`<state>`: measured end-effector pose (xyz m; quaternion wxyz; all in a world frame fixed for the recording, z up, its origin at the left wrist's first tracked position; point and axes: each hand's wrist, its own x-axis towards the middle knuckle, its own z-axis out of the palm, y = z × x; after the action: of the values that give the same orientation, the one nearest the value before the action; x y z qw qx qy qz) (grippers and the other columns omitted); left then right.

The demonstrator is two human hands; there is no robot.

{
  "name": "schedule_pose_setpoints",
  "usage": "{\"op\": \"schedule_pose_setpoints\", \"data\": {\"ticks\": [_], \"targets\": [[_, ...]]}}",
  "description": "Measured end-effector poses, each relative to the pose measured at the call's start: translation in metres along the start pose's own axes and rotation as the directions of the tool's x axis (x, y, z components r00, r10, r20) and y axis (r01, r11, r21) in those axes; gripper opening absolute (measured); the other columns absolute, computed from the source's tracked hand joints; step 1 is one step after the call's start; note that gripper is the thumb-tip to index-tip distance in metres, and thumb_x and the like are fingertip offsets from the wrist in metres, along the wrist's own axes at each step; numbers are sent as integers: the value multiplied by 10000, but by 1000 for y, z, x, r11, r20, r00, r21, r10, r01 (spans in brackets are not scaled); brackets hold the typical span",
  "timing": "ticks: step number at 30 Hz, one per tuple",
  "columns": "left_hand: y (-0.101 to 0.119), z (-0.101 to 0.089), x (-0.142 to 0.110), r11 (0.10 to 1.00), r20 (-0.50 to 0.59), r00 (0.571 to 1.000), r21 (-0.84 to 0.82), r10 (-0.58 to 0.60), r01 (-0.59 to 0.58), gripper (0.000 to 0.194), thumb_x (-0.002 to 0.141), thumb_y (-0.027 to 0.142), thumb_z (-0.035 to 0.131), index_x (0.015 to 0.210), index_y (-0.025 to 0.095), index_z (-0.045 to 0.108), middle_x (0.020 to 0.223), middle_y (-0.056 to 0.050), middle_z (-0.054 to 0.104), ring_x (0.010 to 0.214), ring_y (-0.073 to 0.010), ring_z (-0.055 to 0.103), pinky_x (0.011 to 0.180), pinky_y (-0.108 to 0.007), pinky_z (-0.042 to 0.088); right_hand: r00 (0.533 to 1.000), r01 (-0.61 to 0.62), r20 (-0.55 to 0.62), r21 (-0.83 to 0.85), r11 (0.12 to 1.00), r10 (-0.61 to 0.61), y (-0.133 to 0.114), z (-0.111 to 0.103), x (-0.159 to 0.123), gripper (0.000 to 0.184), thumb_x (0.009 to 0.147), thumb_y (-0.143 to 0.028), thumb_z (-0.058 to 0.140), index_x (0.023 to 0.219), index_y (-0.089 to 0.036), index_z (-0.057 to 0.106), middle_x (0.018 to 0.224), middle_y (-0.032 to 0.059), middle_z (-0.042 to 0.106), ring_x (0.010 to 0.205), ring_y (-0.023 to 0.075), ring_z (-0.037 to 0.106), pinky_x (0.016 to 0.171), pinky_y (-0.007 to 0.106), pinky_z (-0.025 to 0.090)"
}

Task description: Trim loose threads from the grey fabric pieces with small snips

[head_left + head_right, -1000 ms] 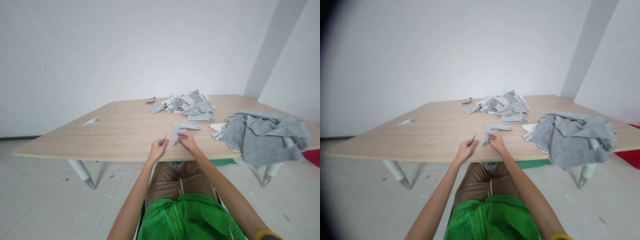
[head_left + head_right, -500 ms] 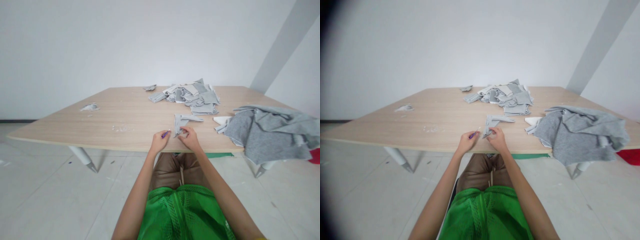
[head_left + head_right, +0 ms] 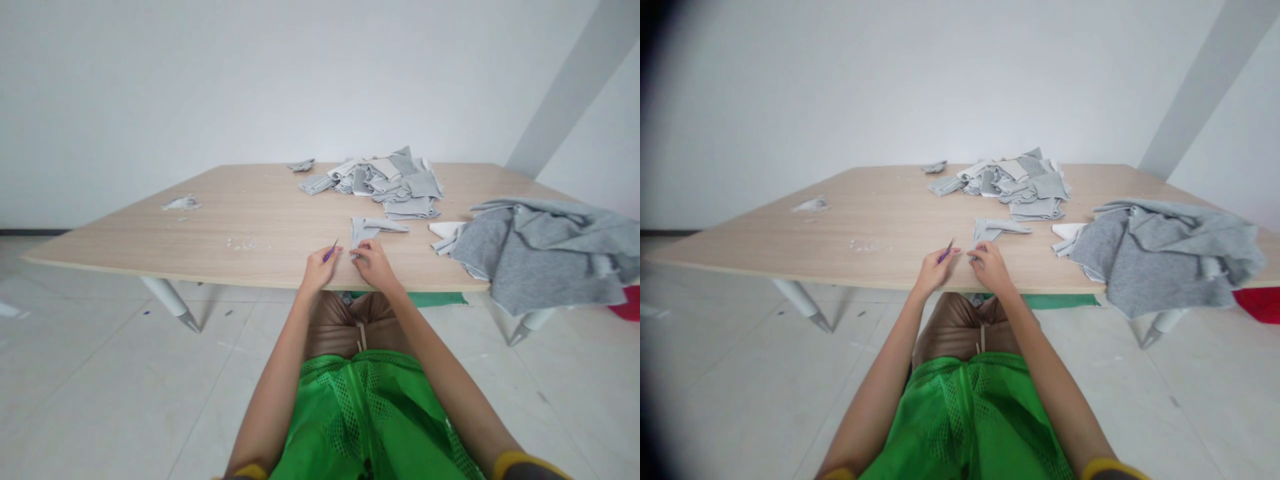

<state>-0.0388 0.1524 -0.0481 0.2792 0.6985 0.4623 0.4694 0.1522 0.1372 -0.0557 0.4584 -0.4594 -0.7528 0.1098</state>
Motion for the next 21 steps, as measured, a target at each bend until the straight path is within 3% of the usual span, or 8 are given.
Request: {"op": "schedule_pose_setpoints", "data": {"ticks": [4,8,14,21], "targets": [[-2,1,1,1000,-5,1000,-5,-2,1,360,954,446,589,1078,140,731,1135,-91,755,1086,-226,688,1031,-448,475,1000,-21,-2,48,999,21,1,-1,0,231,858,-196,624,1035,-160,769,1045,112,651,975,218,613,947,372,484],[-2,2,1,1000,-12,1000,9,-18,18,386,964,421,545,1101,127,754,1143,-109,761,1084,-248,685,1009,-373,482,998,-68,-9,80,994,69,4,-2,-1,225,817,-172,648,1008,-161,768,903,80,707,783,182,622,828,337,510],[-5,3,1,1000,-10,1000,20,-3,3,377,954,398,555,1099,116,759,1153,-115,758,1073,-237,690,999,-318,477,990,-121,-57,119,986,128,10,0,-1,272,806,-158,621,1034,-121,764,919,107,752,752,185,648,760,313,516],[-6,3,1,999,-13,1000,32,24,-23,347,957,395,551,1084,150,762,1148,-101,761,1079,-245,696,999,-352,493,989,-110,-88,131,985,122,12,3,0,244,803,-155,633,1005,-155,770,865,71,767,742,180,675,765,312,539]]}}
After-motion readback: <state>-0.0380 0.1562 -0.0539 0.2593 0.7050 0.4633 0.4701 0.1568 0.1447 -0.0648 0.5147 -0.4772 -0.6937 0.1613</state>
